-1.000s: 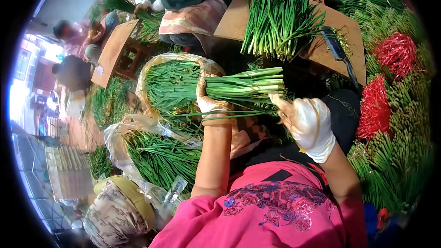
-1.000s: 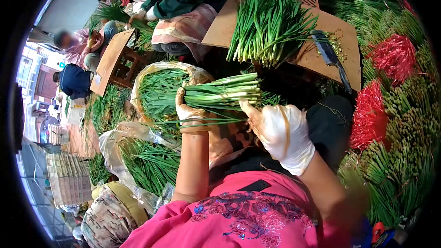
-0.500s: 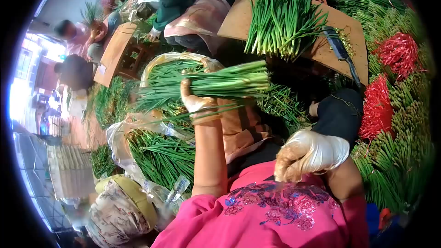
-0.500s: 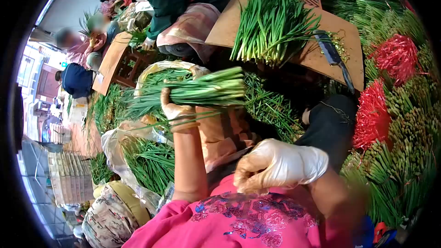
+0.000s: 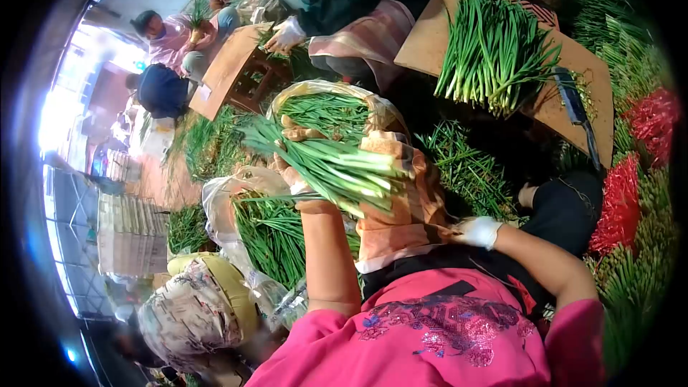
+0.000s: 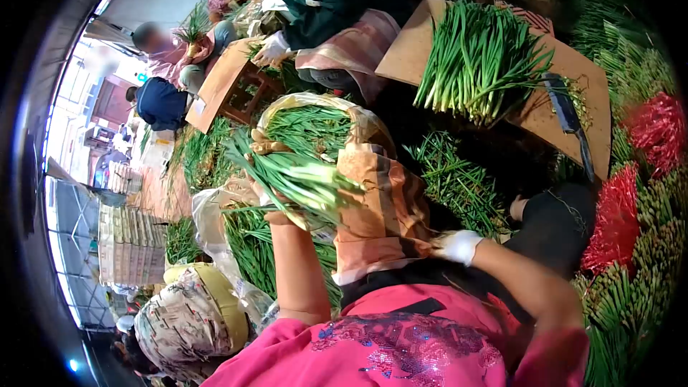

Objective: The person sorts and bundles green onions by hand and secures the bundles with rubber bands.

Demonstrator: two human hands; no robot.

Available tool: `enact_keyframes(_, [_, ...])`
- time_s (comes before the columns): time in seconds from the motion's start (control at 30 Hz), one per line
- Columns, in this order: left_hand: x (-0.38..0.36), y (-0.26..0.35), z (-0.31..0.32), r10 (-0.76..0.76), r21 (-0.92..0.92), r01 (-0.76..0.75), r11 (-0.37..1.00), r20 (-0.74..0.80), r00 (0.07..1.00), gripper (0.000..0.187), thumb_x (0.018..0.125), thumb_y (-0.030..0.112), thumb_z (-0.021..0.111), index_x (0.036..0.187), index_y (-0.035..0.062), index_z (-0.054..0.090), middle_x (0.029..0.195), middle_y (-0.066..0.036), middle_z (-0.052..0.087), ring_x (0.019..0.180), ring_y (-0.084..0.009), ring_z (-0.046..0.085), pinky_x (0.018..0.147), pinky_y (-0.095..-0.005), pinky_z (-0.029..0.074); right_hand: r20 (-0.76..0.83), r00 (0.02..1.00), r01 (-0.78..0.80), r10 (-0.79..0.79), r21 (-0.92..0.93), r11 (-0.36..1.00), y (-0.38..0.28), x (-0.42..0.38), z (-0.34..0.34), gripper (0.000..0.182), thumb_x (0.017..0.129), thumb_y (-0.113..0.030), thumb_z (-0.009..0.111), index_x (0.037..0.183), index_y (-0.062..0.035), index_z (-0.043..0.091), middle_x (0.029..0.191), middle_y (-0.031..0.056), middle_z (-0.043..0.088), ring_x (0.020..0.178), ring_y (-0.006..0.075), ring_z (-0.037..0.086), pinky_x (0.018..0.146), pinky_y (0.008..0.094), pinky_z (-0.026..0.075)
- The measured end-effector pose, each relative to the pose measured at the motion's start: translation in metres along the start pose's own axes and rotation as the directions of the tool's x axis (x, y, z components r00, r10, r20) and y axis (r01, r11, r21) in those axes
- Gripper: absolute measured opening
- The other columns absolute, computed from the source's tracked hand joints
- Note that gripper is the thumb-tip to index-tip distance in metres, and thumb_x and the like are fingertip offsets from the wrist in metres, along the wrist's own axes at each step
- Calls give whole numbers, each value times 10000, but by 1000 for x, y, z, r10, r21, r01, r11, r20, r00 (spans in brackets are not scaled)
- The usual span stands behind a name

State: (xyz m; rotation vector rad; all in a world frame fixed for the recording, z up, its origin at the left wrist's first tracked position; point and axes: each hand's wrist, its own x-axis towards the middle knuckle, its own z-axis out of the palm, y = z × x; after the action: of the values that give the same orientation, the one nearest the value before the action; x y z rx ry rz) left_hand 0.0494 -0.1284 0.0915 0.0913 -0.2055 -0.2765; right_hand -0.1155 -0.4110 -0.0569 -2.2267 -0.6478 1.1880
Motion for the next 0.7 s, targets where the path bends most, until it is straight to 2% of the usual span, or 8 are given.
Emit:
enact_keyframes(0.13, [-1,-16,5,-116,-176,122,977,41,992,378,833,157,619,1192,74,538,882,8,587,885,-139,562,856,-319,443,-476,879,-166,32,-241,956,17,4,-51,445,898,-281,517,1310,-118,479,1342,114,471,1225,270,456,1026,335,346])
enact_keyframes(0.2, [-1,-22,7,-134,-194,141,971,49,990,393,835,166,616,1205,75,519,884,6,580,878,-138,560,850,-319,444,-952,302,456,46,186,870,-7,45,-67,536,877,-263,535,1368,-104,388,1371,152,421,1237,306,431,1020,362,351])
enact_keyframes(0.3, [-2,-25,11,-156,-186,166,968,66,986,417,839,179,611,1225,75,492,888,2,569,866,-138,556,842,-319,446,-830,556,11,37,52,999,-70,52,-19,738,840,-282,568,1433,-75,180,1407,264,277,1271,369,354,1016,386,357])
enact_keyframes(0.37, [-3,-28,15,-178,-181,191,965,81,981,434,841,188,608,1238,75,473,891,0,563,858,-137,553,837,-318,447,-731,650,102,-207,-186,977,-46,10,-5,671,844,-366,541,1382,-64,276,1264,234,478,1042,346,568,846,414,478])
enact_keyframes(0.43, [-2,-31,16,-185,-182,199,963,91,978,450,844,197,605,1251,76,455,894,-3,556,851,-137,550,831,-318,448,-162,975,-186,155,-200,962,-41,-38,-27,406,852,-425,491,1112,-141,621,854,97,674,812,276,650,713,376,513])
enact_keyframes(0.5, [-1,-36,17,-205,-183,221,958,103,973,467,846,206,601,1264,76,436,897,-5,549,843,-136,548,826,-318,449,-434,881,-289,186,-184,940,-34,-54,-38,261,829,-341,521,847,-138,684,769,100,658,773,260,648,643,375,508])
enact_keyframes(0.57, [0,-46,16,-229,-197,248,949,111,967,485,849,215,598,1277,76,418,899,-8,542,835,-136,545,820,-318,450,-814,561,157,-150,-73,985,-57,-74,-67,153,811,-164,587,902,-82,678,862,115,663,777,267,648,664,346,517])
enact_keyframes(0.7, [-2,-60,15,-272,-212,289,934,106,957,520,854,233,591,1303,77,381,905,-13,528,820,-135,540,809,-317,453,-717,695,541,-57,468,699,-125,-70,-94,356,802,-100,611,1158,-78,615,968,107,653,781,165,621,725,278,494])
